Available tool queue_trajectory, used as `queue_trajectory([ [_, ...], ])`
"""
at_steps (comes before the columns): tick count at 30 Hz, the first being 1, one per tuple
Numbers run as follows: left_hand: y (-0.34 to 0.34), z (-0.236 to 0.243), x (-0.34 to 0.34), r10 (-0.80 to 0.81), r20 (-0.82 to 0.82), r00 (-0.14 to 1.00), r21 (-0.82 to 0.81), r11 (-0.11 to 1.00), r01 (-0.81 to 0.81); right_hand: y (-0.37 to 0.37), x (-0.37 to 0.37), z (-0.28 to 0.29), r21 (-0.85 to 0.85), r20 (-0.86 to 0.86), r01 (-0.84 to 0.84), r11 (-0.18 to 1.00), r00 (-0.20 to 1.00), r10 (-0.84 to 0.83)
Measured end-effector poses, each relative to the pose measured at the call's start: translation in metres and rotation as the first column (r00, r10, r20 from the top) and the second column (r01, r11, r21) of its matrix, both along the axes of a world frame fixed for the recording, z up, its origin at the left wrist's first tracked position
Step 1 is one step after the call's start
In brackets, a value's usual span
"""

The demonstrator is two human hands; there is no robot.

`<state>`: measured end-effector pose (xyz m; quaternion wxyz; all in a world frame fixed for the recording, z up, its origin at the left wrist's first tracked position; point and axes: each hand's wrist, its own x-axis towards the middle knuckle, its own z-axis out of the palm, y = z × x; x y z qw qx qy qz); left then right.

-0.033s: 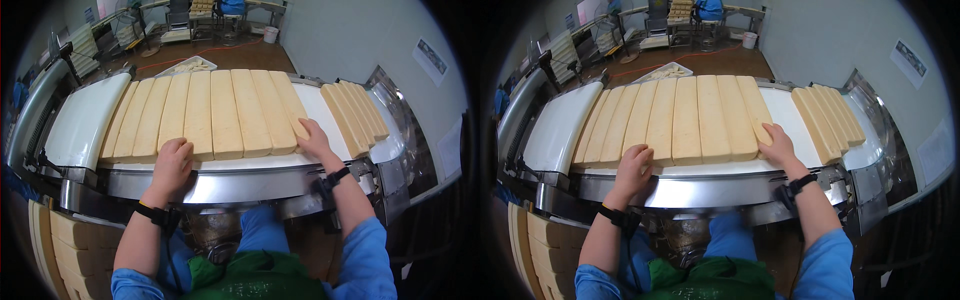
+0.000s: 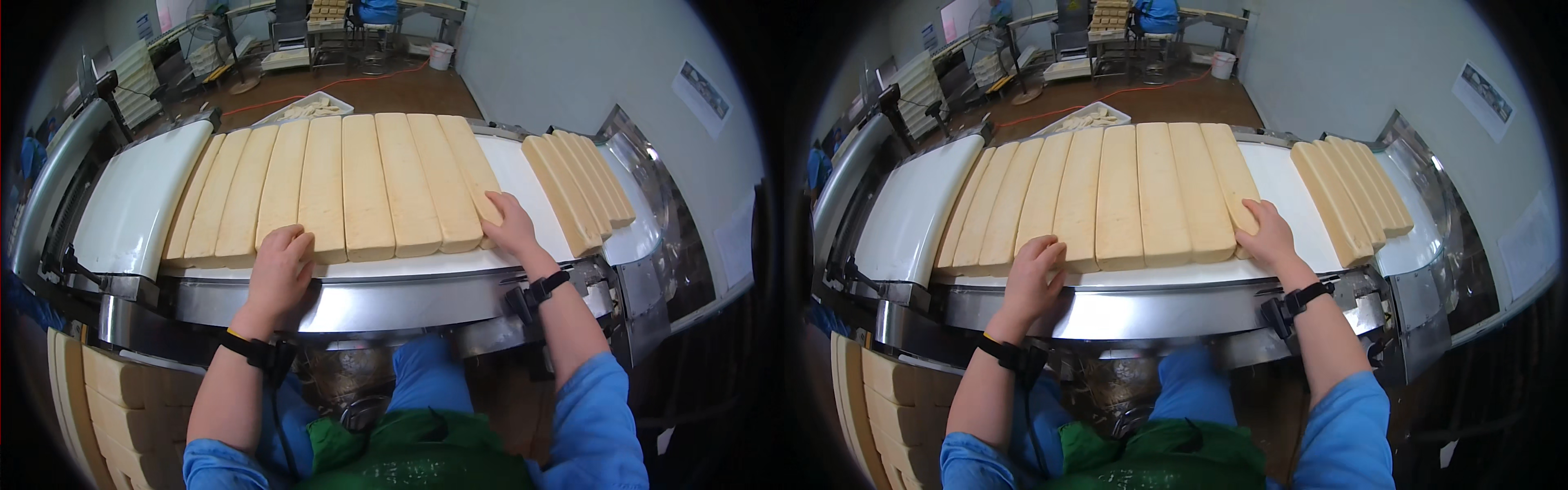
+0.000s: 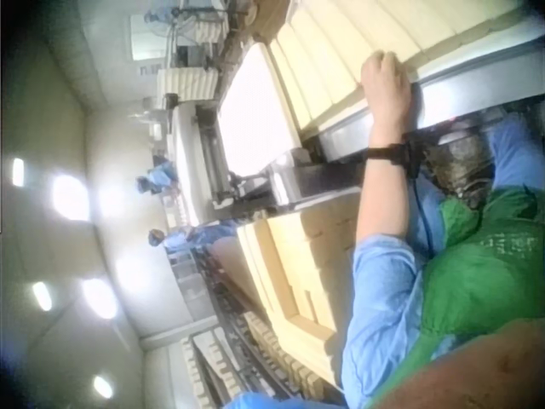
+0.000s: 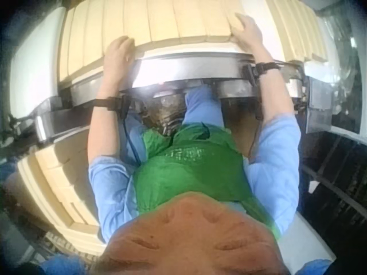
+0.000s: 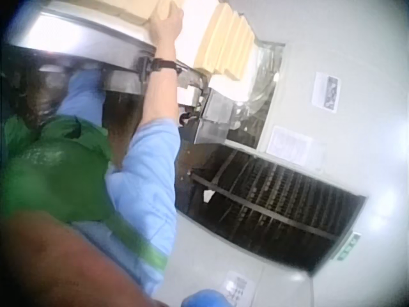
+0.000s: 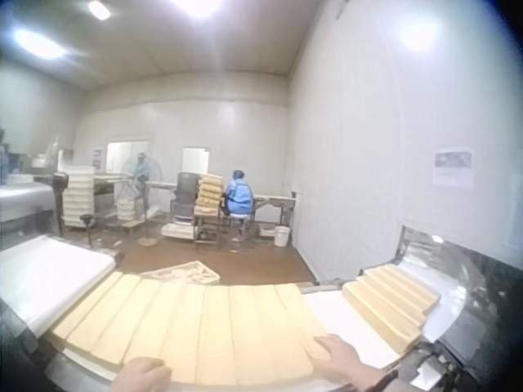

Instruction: Aligning large rectangular blocks of food on an industrial conveyor belt for processing.

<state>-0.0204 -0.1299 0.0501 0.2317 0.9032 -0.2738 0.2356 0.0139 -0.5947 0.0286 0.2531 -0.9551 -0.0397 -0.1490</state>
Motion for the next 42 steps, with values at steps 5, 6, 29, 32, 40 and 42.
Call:
queue_trajectory([
  [5, 0.003, 0.000, 0.001, 0.020, -0.018, 1.000, 0.006, 1.000, -0.020, -0.034, -0.009, -0.006, 0.162, 0.021, -0.013, 0.987, 1.000, 0.010],
  [6, 0.004, 0.000, 0.001, 0.025, -0.020, 1.000, 0.009, 1.000, -0.024, -0.055, -0.013, -0.005, 0.252, 0.026, -0.044, 0.967, 0.999, 0.039],
  [29, 0.014, -0.001, 0.001, 0.064, -0.052, 0.997, 0.020, 0.998, -0.063, -0.109, -0.038, 0.006, 0.446, -0.202, 0.284, 0.849, 0.956, -0.214],
  [32, 0.012, -0.001, 0.001, 0.072, -0.041, 0.997, 0.034, 0.997, -0.071, -0.046, -0.023, -0.002, -0.081, 0.000, 0.338, 0.938, 0.941, -0.339],
  [40, 0.020, 0.000, -0.001, 0.059, -0.044, 0.997, 0.014, 0.998, -0.058, -0.073, -0.036, 0.006, -0.230, -0.033, 0.404, 0.885, 0.906, -0.422],
  [42, 0.021, -0.001, -0.002, 0.062, -0.040, 0.997, 0.020, 0.998, -0.062, -0.088, -0.043, -0.002, -0.283, -0.002, 0.457, 0.843, 0.879, -0.477],
])
